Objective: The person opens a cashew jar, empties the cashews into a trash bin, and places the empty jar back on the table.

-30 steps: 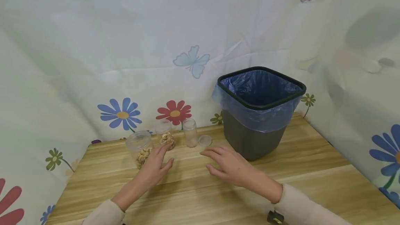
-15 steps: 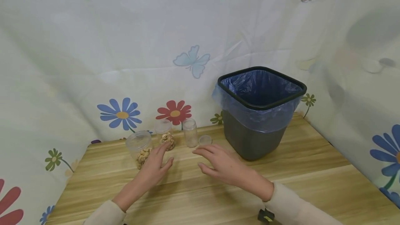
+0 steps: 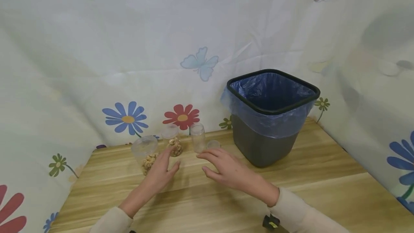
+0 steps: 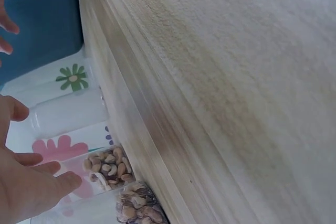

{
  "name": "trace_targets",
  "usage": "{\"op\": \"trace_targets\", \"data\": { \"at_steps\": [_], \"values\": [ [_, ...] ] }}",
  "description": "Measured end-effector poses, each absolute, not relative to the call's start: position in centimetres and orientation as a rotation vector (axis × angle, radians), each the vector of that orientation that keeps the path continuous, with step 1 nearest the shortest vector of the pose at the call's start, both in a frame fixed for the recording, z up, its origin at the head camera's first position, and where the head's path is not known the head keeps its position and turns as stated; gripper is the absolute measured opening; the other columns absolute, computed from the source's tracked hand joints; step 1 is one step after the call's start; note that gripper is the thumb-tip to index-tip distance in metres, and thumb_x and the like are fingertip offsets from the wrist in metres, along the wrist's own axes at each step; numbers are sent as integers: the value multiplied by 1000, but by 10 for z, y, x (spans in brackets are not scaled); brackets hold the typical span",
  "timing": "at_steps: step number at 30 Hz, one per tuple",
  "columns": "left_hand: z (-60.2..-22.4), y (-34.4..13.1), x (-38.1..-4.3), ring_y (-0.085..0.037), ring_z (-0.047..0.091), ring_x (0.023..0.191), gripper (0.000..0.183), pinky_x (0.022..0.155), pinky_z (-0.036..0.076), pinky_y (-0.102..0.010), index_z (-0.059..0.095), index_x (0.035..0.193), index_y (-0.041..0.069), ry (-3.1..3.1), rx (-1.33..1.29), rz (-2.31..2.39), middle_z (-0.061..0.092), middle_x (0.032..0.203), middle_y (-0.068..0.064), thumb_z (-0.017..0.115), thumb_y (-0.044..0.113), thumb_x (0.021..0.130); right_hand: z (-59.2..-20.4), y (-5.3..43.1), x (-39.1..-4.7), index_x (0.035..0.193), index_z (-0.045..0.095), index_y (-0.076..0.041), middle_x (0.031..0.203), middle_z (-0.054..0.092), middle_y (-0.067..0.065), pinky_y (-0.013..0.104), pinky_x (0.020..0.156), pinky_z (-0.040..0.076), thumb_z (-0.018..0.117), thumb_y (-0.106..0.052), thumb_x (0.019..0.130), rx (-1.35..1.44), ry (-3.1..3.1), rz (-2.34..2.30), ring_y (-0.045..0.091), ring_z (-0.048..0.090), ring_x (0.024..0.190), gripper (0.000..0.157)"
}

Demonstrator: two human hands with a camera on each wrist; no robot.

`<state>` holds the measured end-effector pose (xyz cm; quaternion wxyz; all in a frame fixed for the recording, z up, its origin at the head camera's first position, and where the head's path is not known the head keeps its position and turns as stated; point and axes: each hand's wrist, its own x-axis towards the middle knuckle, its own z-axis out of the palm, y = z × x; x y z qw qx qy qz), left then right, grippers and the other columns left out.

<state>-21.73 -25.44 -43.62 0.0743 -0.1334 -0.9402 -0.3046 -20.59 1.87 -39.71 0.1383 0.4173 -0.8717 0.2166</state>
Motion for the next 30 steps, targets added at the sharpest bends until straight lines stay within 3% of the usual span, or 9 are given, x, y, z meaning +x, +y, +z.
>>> {"op": "trace_targets", "data": {
  "at_steps": [8, 16, 23, 28, 30],
  "values": [
    [-440, -254, -218, -45, 34, 145, 65, 115, 31, -61, 32, 155, -2, -2823, -330, -976, 35, 157, -28, 59, 29, 104, -393, 14, -211, 137, 62, -15, 137, 61, 1, 41, 101, 51, 60, -31, 103, 1252, -2508, 664, 19, 58, 125, 37],
    [-442, -255, -220, -47, 22, 149, 78, 117, 25, -63, 16, 160, -3, -2875, -225, -1098, 20, 163, -30, 54, 39, 105, -390, 9, -218, 136, 63, -15, 135, 62, 0, 39, 101, 51, 60, -31, 103, 1259, -2509, 672, 18, 59, 123, 37],
    [-449, -253, -226, -51, 33, 143, 83, 113, 31, -64, 10, 158, -8, -2834, -138, -1192, 17, 162, -34, 56, 35, 105, -389, 3, -224, 134, 63, -14, 132, 63, 1, 42, 101, 50, 62, -28, 102, 1256, -2508, 644, 21, 59, 121, 35],
    [-446, -248, -237, -47, 14, 150, 89, 118, 18, -63, -2, 158, -8, -2766, -10, -1342, 8, 164, -32, 54, 37, 105, -387, -1, -231, 134, 63, -13, 133, 64, 3, 42, 101, 50, 62, -28, 102, 1246, -2522, 645, 23, 60, 121, 35],
    [-445, -243, -242, -46, 15, 151, 88, 119, 18, -62, -1, 159, -6, -2689, 6, -1448, 10, 164, -31, 55, 34, 105, -387, -3, -233, 134, 63, -12, 132, 64, 4, 41, 102, 49, 62, -28, 102, 1244, -2524, 646, 23, 61, 121, 36]
  ]
}}
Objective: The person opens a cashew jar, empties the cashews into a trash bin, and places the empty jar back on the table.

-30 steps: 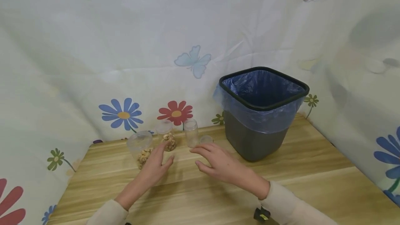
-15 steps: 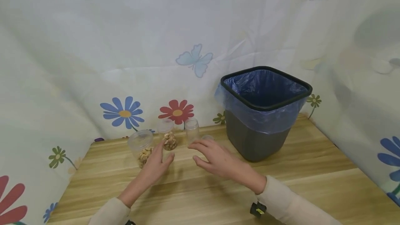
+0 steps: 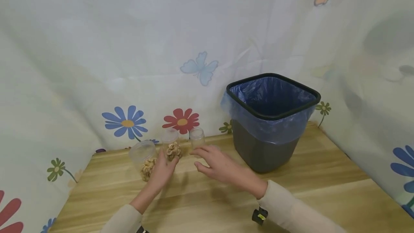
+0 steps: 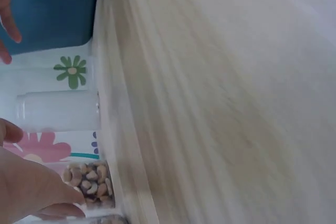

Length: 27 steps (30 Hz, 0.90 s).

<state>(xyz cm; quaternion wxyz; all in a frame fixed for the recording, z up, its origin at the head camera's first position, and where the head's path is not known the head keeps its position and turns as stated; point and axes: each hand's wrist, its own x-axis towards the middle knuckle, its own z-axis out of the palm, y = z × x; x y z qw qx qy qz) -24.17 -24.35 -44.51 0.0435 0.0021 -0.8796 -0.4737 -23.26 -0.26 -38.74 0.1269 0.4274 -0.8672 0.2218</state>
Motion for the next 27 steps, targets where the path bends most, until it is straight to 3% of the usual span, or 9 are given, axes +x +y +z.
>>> {"op": "trace_targets", "data": {
  "at_steps": [5, 12, 18, 20, 25, 27],
  "values": [
    [-444, -235, -257, -41, 11, 153, 89, 122, 14, -57, -3, 160, -2, -2456, 18, -1678, 11, 165, -29, 60, 23, 102, -385, -7, -239, 136, 62, -12, 134, 64, 5, 40, 105, 48, 62, -29, 102, 1229, -2550, 638, 23, 60, 124, 37],
    [-452, -231, -282, -44, 10, 152, 102, 122, 16, -55, -15, 157, 0, -2272, 291, -1933, 5, 163, -34, 64, 19, 96, -382, -15, -245, 136, 62, -12, 136, 62, 8, 40, 105, 49, 64, -27, 101, 1199, -2568, 667, 24, 60, 124, 38],
    [-456, -228, -299, -38, -2, 154, 110, 123, 15, -52, -20, 158, 6, -2203, 393, -1993, -12, 167, -24, 69, 22, 97, -383, -19, -253, 138, 61, -13, 139, 61, 7, 39, 108, 46, 66, -24, 99, 1201, -2566, 678, 24, 58, 129, 40],
    [-457, -227, -302, -38, 4, 154, 111, 122, 21, -51, -18, 159, 7, -2175, 390, -1990, -6, 167, -24, 72, 21, 95, -384, -19, -255, 138, 61, -13, 140, 60, 6, 39, 109, 45, 66, -23, 99, 1202, -2568, 690, 24, 57, 130, 41],
    [-461, -226, -311, -37, 31, 145, 103, 112, 40, -49, 2, 160, 7, -2049, 345, -2010, 25, 159, -23, 78, 11, 90, -385, -18, -256, 137, 62, -12, 139, 61, 6, 39, 109, 45, 66, -22, 99, 1196, -2562, 726, 23, 57, 129, 40],
    [-463, -226, -314, -37, 36, 141, 97, 111, 40, -49, 12, 158, 6, -2021, 333, -1998, 33, 154, -22, 80, 9, 88, -386, -17, -256, 137, 62, -11, 138, 61, 7, 39, 109, 46, 66, -22, 99, 1186, -2561, 728, 24, 58, 128, 39]
  ]
}}
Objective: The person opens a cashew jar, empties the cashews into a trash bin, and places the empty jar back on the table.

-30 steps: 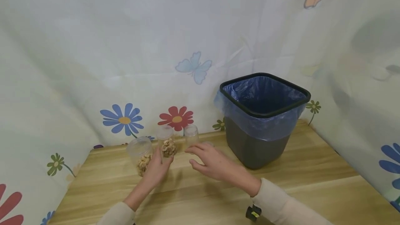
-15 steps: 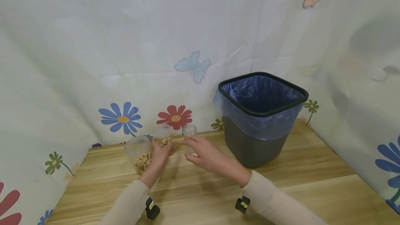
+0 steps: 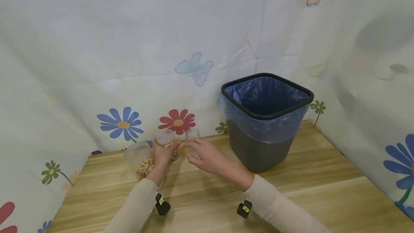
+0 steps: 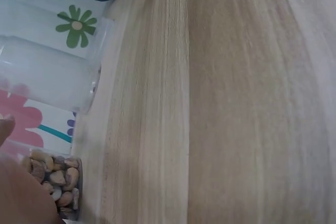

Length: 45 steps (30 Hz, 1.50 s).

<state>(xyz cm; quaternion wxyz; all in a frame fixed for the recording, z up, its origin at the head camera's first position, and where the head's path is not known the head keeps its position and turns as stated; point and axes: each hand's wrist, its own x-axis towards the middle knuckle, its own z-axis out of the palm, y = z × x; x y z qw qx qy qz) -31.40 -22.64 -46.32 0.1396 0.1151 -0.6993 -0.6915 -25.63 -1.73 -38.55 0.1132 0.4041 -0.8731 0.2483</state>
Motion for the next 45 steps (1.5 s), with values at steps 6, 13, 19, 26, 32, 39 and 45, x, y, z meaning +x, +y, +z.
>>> {"op": "trace_targets", "data": {
  "at_steps": [6, 13, 19, 26, 32, 39, 45],
  "values": [
    [-468, -230, -315, -33, 38, 141, 76, 110, 40, -50, 35, 148, 3, -2040, 320, -1963, 45, 150, -17, 81, 11, 87, -384, -20, -259, 136, 62, -6, 138, 61, 9, 40, 108, 46, 64, -23, 101, 1174, -2588, 747, 25, 58, 129, 39],
    [-472, -234, -317, -30, 44, 135, 71, 102, 44, -42, 39, 144, 4, -2048, 295, -2000, 50, 145, -17, 81, 11, 88, -381, -29, -263, 141, 60, -12, 140, 60, 5, 39, 111, 44, 62, -24, 101, 1162, -2620, 768, 22, 55, 131, 41],
    [-475, -237, -318, -28, 42, 137, 71, 108, 40, -43, 39, 144, 2, -2051, 284, -2034, 50, 147, -17, 81, 7, 86, -379, -40, -267, 141, 59, -13, 143, 58, 4, 40, 112, 42, 60, -27, 103, 1122, -2670, 805, 22, 52, 136, 41],
    [-474, -236, -318, -27, 38, 140, 70, 110, 38, -45, 41, 145, 3, -2081, 302, -2035, 48, 150, -16, 80, 7, 87, -381, -52, -277, 141, 59, -14, 142, 59, 5, 37, 109, 45, 62, -29, 102, 1111, -2682, 823, 21, 54, 134, 42],
    [-471, -237, -315, -29, 32, 146, 74, 110, 38, -49, 37, 151, 7, -2103, 252, -2080, 42, 156, -15, 77, 6, 89, -384, -59, -286, 141, 58, -10, 142, 60, 7, 37, 108, 46, 64, -29, 101, 1107, -2687, 897, 22, 55, 132, 45],
    [-472, -241, -310, -36, 31, 147, 75, 113, 37, -53, 36, 154, 7, -2187, 251, -2021, 38, 158, -20, 76, 10, 91, -382, -67, -294, 144, 54, -11, 148, 53, 9, 38, 110, 44, 66, -32, 99, 1048, -2733, 910, 23, 50, 136, 51],
    [-471, -239, -303, -37, 35, 144, 70, 113, 36, -52, 38, 150, 0, -2233, 223, -1999, 44, 153, -24, 75, 9, 91, -381, -74, -297, 145, 54, -9, 147, 56, 9, 40, 111, 43, 64, -30, 100, 988, -2767, 895, 24, 50, 136, 50]
  ]
}}
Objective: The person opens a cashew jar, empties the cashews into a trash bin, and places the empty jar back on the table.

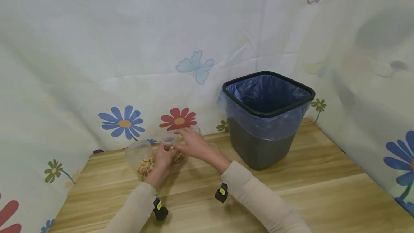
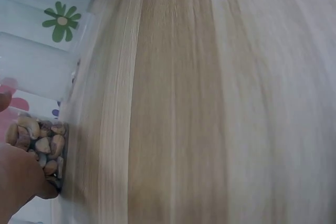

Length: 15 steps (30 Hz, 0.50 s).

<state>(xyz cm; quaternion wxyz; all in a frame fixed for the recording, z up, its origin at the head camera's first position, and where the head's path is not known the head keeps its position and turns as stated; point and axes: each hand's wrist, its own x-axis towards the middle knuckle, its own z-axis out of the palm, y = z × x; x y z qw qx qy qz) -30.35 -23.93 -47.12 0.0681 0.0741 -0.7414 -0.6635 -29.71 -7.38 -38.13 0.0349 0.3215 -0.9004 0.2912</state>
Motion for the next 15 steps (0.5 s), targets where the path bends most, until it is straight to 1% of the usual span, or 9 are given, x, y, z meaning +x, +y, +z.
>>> {"op": "trace_targets", "data": {
  "at_steps": [1, 3, 5, 6, 8, 10, 12, 13, 15],
  "values": [
    [-471, -239, -303, -38, 35, 144, 70, 114, 35, -53, 38, 149, -1, -2249, 222, -1987, 44, 152, -24, 76, 9, 91, -381, -75, -298, 144, 54, -8, 145, 57, 9, 39, 110, 44, 63, -30, 101, 978, -2771, 876, 24, 52, 135, 50],
    [-471, -240, -304, -37, 36, 143, 68, 115, 33, -52, 40, 147, -1, -2261, 211, -1979, 45, 151, -24, 76, 10, 91, -381, -77, -299, 143, 56, -6, 140, 62, 9, 37, 107, 47, 63, -29, 100, 962, -2762, 819, 22, 59, 126, 49],
    [-470, -241, -305, -36, 36, 142, 67, 115, 33, -52, 41, 147, -1, -2258, 191, -1986, 46, 150, -23, 76, 10, 91, -379, -80, -301, 141, 58, -5, 129, 68, 9, 31, 96, 50, 63, -28, 100, 954, -2751, 774, 18, 65, 106, 48],
    [-470, -242, -305, -35, 37, 140, 67, 115, 34, -52, 40, 147, -1, -2258, 179, -1993, 47, 149, -22, 76, 10, 91, -379, -82, -302, 140, 59, -4, 121, 71, 9, 28, 87, 52, 63, -27, 99, 956, -2752, 776, 16, 65, 93, 47],
    [-470, -244, -305, -33, 40, 138, 67, 112, 36, -50, 40, 147, 1, -2270, 163, -2002, 48, 148, -21, 75, 10, 91, -377, -84, -304, 140, 59, -4, 100, 73, 7, 25, 69, 49, 64, -27, 98, 958, -2765, 773, 13, 57, 70, 48],
    [-470, -246, -304, -32, 43, 135, 67, 108, 40, -47, 40, 148, 1, -2296, 153, -2003, 49, 148, -20, 75, 10, 91, -376, -86, -305, 140, 59, -4, 84, 69, 6, 23, 58, 41, 64, -27, 99, 958, -2797, 797, 12, 47, 58, 48],
    [-470, -246, -302, -31, 47, 131, 65, 103, 44, -43, 42, 146, 1, -2337, 145, -1987, 51, 146, -19, 76, 11, 91, -376, -88, -305, 140, 59, -4, 79, 67, 4, 22, 55, 40, 64, -29, 99, 959, -2824, 801, 11, 47, 56, 48],
    [-470, -246, -300, -30, 48, 129, 63, 101, 45, -41, 45, 145, 1, -2354, 143, -1977, 52, 145, -19, 76, 11, 91, -376, -90, -305, 139, 60, -5, 83, 69, 4, 22, 58, 43, 64, -31, 99, 959, -2830, 774, 10, 50, 59, 48],
    [-470, -246, -298, -28, 51, 124, 58, 96, 47, -37, 49, 141, 2, -2380, 144, -1958, 55, 142, -18, 77, 11, 91, -376, -92, -305, 138, 61, -6, 97, 74, 3, 22, 68, 50, 65, -35, 100, 969, -2835, 724, 10, 59, 71, 48]
  ]
}}
